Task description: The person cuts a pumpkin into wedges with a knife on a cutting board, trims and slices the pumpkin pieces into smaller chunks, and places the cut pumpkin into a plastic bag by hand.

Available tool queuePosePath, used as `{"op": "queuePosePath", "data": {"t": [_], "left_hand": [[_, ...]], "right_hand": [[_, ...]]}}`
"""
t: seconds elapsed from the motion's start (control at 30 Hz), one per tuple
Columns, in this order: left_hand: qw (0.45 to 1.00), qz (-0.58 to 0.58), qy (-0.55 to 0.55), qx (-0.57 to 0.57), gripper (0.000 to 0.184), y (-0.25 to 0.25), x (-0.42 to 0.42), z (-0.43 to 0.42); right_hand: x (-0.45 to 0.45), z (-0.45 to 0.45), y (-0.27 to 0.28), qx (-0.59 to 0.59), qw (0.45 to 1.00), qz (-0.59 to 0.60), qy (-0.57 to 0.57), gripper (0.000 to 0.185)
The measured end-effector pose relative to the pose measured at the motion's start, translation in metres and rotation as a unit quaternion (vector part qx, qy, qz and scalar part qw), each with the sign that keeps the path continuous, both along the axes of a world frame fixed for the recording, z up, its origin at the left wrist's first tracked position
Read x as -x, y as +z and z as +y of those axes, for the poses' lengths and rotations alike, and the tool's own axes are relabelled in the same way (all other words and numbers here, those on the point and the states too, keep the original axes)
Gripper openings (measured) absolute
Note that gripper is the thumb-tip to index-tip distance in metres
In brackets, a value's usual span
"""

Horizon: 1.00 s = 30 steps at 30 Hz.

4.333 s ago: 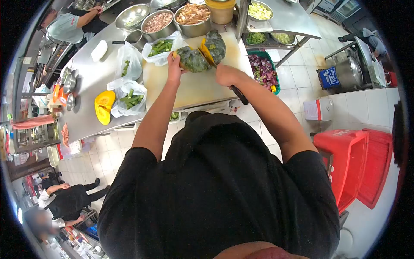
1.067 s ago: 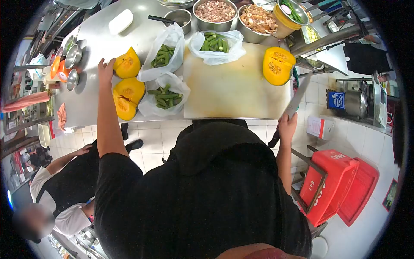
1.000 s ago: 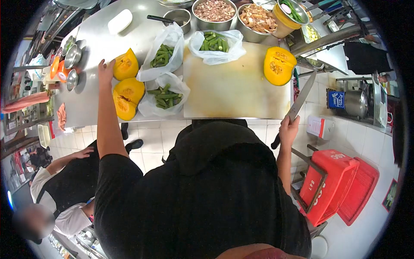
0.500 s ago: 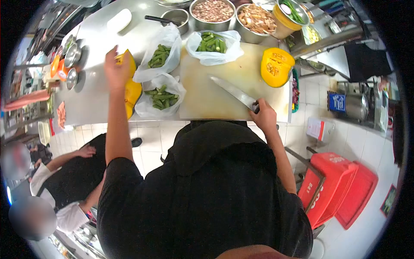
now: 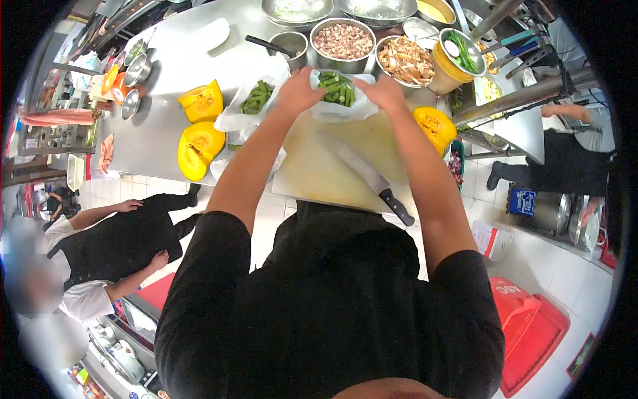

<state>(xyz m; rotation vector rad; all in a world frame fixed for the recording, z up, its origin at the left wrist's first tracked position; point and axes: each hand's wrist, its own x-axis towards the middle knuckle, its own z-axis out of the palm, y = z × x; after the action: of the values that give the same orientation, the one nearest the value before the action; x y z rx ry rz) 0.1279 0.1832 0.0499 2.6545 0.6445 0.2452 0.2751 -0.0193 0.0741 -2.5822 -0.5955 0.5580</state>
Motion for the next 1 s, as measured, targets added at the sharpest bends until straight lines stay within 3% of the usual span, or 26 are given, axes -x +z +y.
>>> {"op": "queuePosePath", "data": {"t": [0.03,0.07,0.13,0.17,0.3,0.43,0.53,0.6,0.67,0.73,0.77,0.9,1.0], "left_hand": [[1.000,0.026,0.012,0.010,0.063,-0.005,-0.005,0.005],[0.998,0.054,0.024,0.021,0.057,-0.011,-0.009,0.010],[0.999,-0.010,0.046,0.027,0.042,-0.015,-0.010,0.023],[0.997,-0.039,0.058,0.031,0.035,-0.019,-0.005,0.030],[0.962,-0.174,0.092,0.191,0.017,0.011,0.016,0.043],[0.880,-0.232,0.150,0.385,0.012,0.051,0.035,0.046],[0.828,-0.307,0.138,0.448,0.012,0.075,0.046,0.047],[0.815,-0.321,0.126,0.467,0.016,0.092,0.057,0.041],[0.799,-0.344,0.122,0.479,0.020,0.098,0.062,0.032],[0.800,-0.319,0.135,0.490,0.025,0.078,0.062,0.023],[0.801,-0.308,0.141,0.494,0.027,0.067,0.061,0.020],[0.796,-0.285,0.128,0.519,0.034,0.049,0.067,0.006],[0.759,-0.300,0.133,0.562,0.037,0.058,0.067,-0.007]], "right_hand": [[-0.013,0.011,-0.008,0.036,0.997,0.069,0.019,0.069],[-0.022,0.019,-0.024,0.008,0.999,0.010,0.043,0.065],[-0.020,0.031,-0.040,-0.049,0.989,-0.103,0.095,0.058],[-0.021,0.033,-0.046,-0.103,0.989,-0.086,0.060,0.052],[0.010,0.036,0.013,-0.274,0.955,-0.116,0.013,0.040],[0.006,0.035,0.050,-0.301,0.952,-0.056,0.027,0.035],[0.025,0.020,0.093,-0.359,0.933,-0.021,-0.006,0.034],[0.031,0.010,0.089,-0.361,0.930,-0.069,-0.019,0.033],[0.023,-0.006,0.047,-0.297,0.943,-0.150,-0.024,0.033],[0.002,-0.015,-0.014,-0.234,0.966,-0.103,-0.023,0.034],[0.005,-0.019,-0.019,-0.250,0.961,-0.114,-0.031,0.034],[0.019,-0.022,0.033,-0.229,0.964,-0.129,-0.046,0.034],[0.058,-0.010,0.093,-0.308,0.891,-0.329,0.061,0.033]]}}
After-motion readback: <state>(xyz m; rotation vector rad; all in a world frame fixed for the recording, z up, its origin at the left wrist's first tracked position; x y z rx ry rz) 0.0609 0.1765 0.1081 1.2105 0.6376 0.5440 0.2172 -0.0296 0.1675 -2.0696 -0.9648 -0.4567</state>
